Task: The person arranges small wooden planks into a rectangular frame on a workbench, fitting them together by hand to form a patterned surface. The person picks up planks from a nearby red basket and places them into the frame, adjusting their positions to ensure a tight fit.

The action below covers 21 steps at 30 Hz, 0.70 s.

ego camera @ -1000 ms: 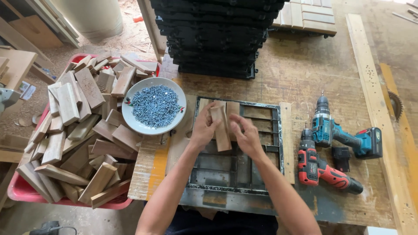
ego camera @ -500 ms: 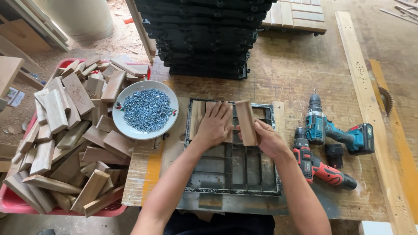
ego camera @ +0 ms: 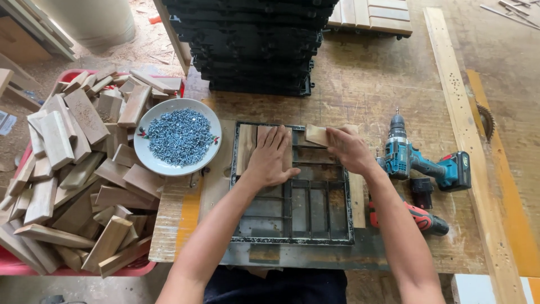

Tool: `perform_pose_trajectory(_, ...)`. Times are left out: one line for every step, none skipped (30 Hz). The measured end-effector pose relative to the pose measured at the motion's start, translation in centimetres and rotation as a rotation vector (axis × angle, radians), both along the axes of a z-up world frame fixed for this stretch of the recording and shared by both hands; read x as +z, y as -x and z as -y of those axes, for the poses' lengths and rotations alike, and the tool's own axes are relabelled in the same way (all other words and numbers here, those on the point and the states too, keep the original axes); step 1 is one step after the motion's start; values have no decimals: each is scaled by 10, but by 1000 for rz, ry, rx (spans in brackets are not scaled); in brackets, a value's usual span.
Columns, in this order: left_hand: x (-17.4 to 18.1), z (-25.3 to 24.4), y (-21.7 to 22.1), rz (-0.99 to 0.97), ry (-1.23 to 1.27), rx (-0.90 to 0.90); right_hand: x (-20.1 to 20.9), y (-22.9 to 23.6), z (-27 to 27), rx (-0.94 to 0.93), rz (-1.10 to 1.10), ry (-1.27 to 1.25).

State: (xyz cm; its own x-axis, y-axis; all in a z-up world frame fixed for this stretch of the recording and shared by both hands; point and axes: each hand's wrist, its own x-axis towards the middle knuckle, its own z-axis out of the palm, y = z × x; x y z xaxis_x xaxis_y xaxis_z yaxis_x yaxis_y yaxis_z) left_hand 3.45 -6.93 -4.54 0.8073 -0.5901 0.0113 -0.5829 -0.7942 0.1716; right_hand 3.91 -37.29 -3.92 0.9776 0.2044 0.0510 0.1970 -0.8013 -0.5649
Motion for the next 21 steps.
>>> perform_pose_trajectory(6, 0, -1, 2, -3, -3, -14, -8, -2, -3, 2, -3)
perform_pose_trajectory(12, 1, -1, 13, -41, 5, -27, -16, -4, 58, 69, 55)
perform_pose_trajectory(19, 2, -3, 29, -77, 13, -39, -25, -5, 119, 140, 115)
perform_pose_trajectory(18, 3, -6, 35, -78, 9, -32, -21, -7, 115, 146, 114)
perform_pose_trajectory(16, 2, -11, 30, -46, 0, -25, -23, -11, 134, 172, 138)
perform_pose_trajectory(15, 0, -17, 25, -13, -9, -19, -25, -16, 154, 198, 162)
perform_pose_trajectory(20, -1, -16, 22, -13, -1, -18, -28, -17, 162, 195, 161)
perform_pose_trajectory(24, -3, -16, 17, -33, -4, -19, -31, -19, 177, 201, 134)
perform_pose_trajectory(26, -3, -10, 2, -52, -16, -22, -26, -18, 182, 197, 107)
perform_pose_trajectory(23, -3, -5, -11, -53, -18, -21, -19, -20, 182, 184, 105)
perform_pose_trajectory(25, -3, -7, -10, -57, -17, -17, -21, -21, 184, 187, 79)
perform_pose_trajectory(27, -3, -10, -9, -60, -16, -12, -22, -23, 187, 190, 52)
perform_pose_trajectory(24, -3, -11, -10, -60, -13, -16, -23, -23, 190, 188, 52)
perform_pose_trajectory(22, -3, -12, -5, -45, -13, -20, -23, -22, 186, 224, 56)
perform_pose_trajectory(20, -3, -15, -1, -29, -16, -23, -23, -21, 179, 258, 61)
perform_pose_trajectory(21, -3, -11, -2, -28, -18, -30, -14, -22, 178, 256, 62)
perform_pose_trajectory(24, -3, -9, 9, -26, -27, -35, -7, -24, 165, 307, 185)
perform_pose_trajectory(26, -4, -7, 20, -23, -37, -40, -1, -26, 151, 358, 307)
perform_pose_trajectory(26, -4, -8, 23, -22, -40, -49, -6, -27, 149, 360, 309)
perform_pose_trajectory(25, -4, -10, 22, -27, -36, -58, -11, -26, 115, 379, 357)
perform_pose_trajectory(23, -2, -8, 17, -32, -37, -69, -12, -26, 77, 391, 405)
